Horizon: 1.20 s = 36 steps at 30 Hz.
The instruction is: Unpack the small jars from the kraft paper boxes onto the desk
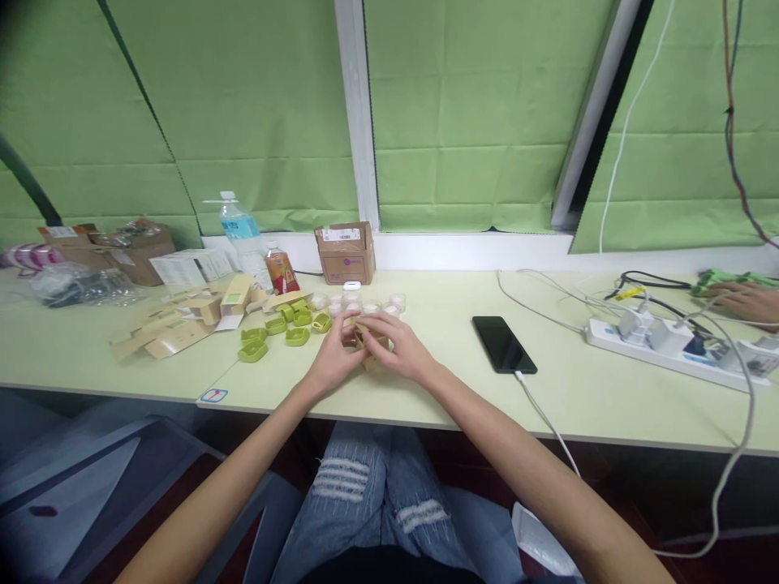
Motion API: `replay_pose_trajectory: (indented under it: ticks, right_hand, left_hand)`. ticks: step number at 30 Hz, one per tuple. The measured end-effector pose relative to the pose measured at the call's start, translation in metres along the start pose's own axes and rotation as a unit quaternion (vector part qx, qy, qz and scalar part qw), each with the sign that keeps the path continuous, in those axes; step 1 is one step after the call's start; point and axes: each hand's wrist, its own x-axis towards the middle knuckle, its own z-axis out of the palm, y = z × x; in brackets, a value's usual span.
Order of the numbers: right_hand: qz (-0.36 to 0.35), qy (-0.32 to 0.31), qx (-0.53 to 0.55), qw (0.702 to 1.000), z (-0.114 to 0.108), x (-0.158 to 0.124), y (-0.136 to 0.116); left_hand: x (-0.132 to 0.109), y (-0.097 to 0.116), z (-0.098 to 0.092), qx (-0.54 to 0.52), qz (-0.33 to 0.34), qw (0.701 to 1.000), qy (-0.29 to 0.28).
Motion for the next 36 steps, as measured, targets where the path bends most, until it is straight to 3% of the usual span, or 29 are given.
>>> replay_pose_trajectory:
  ticks: [5, 10, 20, 28, 31, 34, 36]
  right_hand:
    - [-0.032, -0.022, -0.037, 0.999, 0.004, -0.003, 0.005]
    - [-0.03, -0.018, -0.042, 0.999, 0.003, -0.004, 0.006]
    - [-0.036, -0.071, -0.09, 0.993, 0.0, -0.006, 0.003]
    - [0.004, -0.104, -0.15, 0.983, -0.007, -0.006, 0.006]
    - [0.111, -0.101, -0.268, 0.952, -0.015, -0.004, 0.008]
    - [0.259, -0.079, -0.389, 0.881, -0.026, -0.002, 0.012]
    - [0.318, -0.062, -0.428, 0.844, -0.034, -0.002, 0.018]
  left_hand:
    - [0.0, 0.0, 0.0, -0.011, -0.003, 1.0, -0.008]
    - [-0.002, 0.004, 0.0, -0.001, 0.008, 1.0, -0.006]
    - [-0.002, 0.001, -0.002, 0.022, 0.009, 1.0, -0.007]
    - [-0.006, -0.002, -0.003, 0.079, 0.002, 0.996, -0.048]
    - [-0.006, -0.005, -0.005, 0.14, -0.007, 0.989, -0.057]
    - [-0.005, -0.005, -0.006, 0.193, -0.027, 0.979, -0.051]
    - [-0.005, -0.004, -0.007, 0.204, -0.034, 0.977, -0.051]
